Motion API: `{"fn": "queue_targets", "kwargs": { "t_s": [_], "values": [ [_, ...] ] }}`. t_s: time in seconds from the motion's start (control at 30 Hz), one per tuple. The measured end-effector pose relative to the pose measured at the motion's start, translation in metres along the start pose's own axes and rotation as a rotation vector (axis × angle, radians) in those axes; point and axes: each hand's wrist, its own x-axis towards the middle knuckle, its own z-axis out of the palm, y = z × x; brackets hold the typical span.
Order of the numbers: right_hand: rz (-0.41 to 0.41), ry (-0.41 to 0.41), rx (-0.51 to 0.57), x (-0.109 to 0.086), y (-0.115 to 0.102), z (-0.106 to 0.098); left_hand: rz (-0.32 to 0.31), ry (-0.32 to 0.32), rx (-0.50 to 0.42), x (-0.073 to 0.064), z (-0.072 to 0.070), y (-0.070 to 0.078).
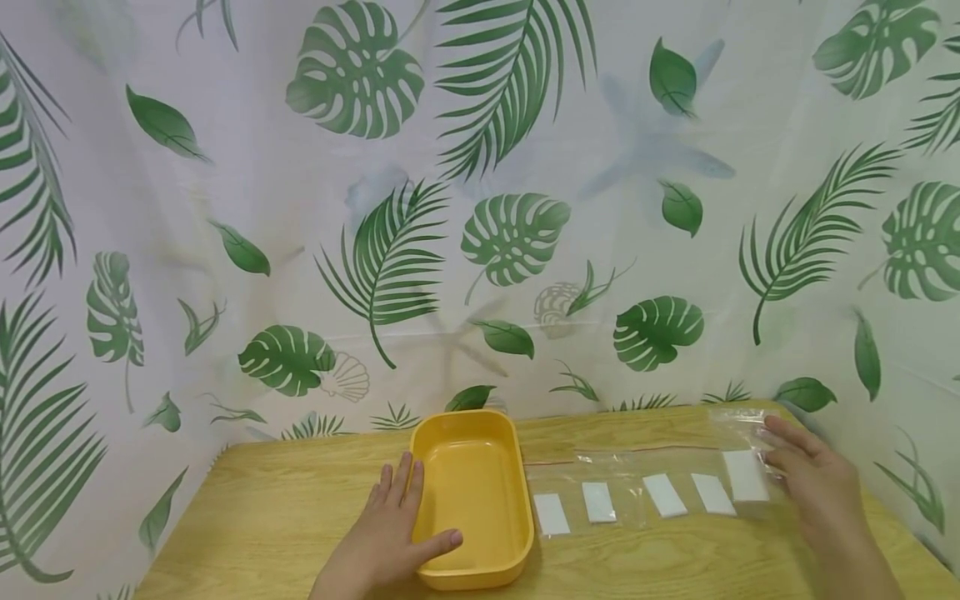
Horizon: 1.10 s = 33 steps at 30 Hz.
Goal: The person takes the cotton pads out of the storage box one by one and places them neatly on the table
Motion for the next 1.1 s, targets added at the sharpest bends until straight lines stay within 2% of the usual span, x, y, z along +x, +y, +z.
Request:
{"fn": "queue_targets", "kwargs": {
  "t_s": [0.33, 0.5, 0.73, 0.87, 1.0, 1.1],
  "values": [
    [0.062, 0.085, -0.079, 0.006, 0.006, -0.024, -0.001, -0.002, -0.001, 0.0, 0.0, 0.002],
    [0.069, 0.108, -0.165, 0.009, 0.012, -0.032, -0.007, 0.002, 0.009, -0.001, -0.002, 0.002],
    [0.102, 0.162, -0.47, 0.015, 0.021, -0.044, -0.008, 0.0, 0.012, 0.001, 0.0, 0.0],
    [0.068, 0.188, -0.657, 0.017, 0.025, -0.046, -0.009, -0.002, 0.015, 0.001, 0.0, 0.0],
    [0.036, 0.146, -0.808, 0.018, 0.027, -0.044, -0.013, -0.003, 0.007, 0.0, -0.001, 0.001],
    [0.054, 0.108, -0.842, 0.017, 0.026, -0.044, -0.008, -0.002, 0.008, 0.0, -0.001, 0.002]
  ]
}}
